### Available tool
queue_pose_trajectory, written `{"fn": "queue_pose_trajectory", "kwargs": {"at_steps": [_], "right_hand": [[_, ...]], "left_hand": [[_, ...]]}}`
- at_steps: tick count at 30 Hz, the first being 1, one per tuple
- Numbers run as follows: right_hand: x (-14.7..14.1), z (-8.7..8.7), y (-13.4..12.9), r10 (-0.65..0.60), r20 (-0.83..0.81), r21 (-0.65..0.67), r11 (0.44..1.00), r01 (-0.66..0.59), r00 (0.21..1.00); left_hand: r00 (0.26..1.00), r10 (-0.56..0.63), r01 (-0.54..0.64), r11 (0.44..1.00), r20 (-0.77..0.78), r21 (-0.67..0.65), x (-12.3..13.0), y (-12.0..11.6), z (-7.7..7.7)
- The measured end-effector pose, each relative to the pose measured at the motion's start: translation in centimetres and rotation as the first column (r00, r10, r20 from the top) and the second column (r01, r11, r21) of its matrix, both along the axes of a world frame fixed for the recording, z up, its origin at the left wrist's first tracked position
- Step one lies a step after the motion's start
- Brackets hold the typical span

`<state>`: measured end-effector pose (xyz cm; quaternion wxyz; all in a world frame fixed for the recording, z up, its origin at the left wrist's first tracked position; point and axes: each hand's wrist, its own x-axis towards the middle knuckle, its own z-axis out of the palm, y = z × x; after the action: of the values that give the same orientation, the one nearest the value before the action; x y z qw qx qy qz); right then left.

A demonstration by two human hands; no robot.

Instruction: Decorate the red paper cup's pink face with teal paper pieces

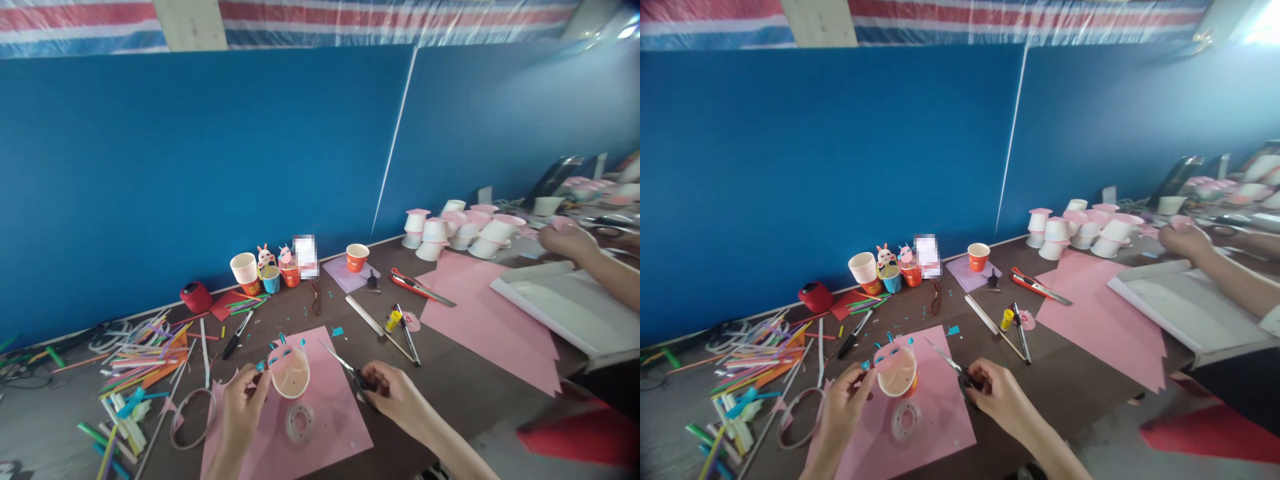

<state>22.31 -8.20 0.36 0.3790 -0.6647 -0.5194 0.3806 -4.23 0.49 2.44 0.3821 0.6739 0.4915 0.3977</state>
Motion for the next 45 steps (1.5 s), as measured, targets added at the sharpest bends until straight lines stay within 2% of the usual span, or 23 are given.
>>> {"fn": "queue_pose_trajectory", "kwargs": {"at_steps": [10, 15, 45], "right_hand": [[-1.5, 0.9, 0.3, 0.03, -0.057, 0.014, 0.999, -0.03, 0.998], [-1.4, 0.5, 0.5, 0.035, -0.081, 0.003, 0.999, -0.035, 0.996], [-1.5, 0.8, 0.5, 0.027, -0.035, 0.015, 1.0, -0.027, 0.999]], "left_hand": [[0.999, -0.034, 0.034, 0.999, 0.014, -0.038, 0.0, 0.0, -0.7], [1.0, -0.029, 0.029, 0.999, 0.01, -0.031, 0.0, 0.0, -0.6], [0.999, -0.034, 0.034, 0.999, 0.005, -0.016, 0.1, -0.1, -0.7]]}}
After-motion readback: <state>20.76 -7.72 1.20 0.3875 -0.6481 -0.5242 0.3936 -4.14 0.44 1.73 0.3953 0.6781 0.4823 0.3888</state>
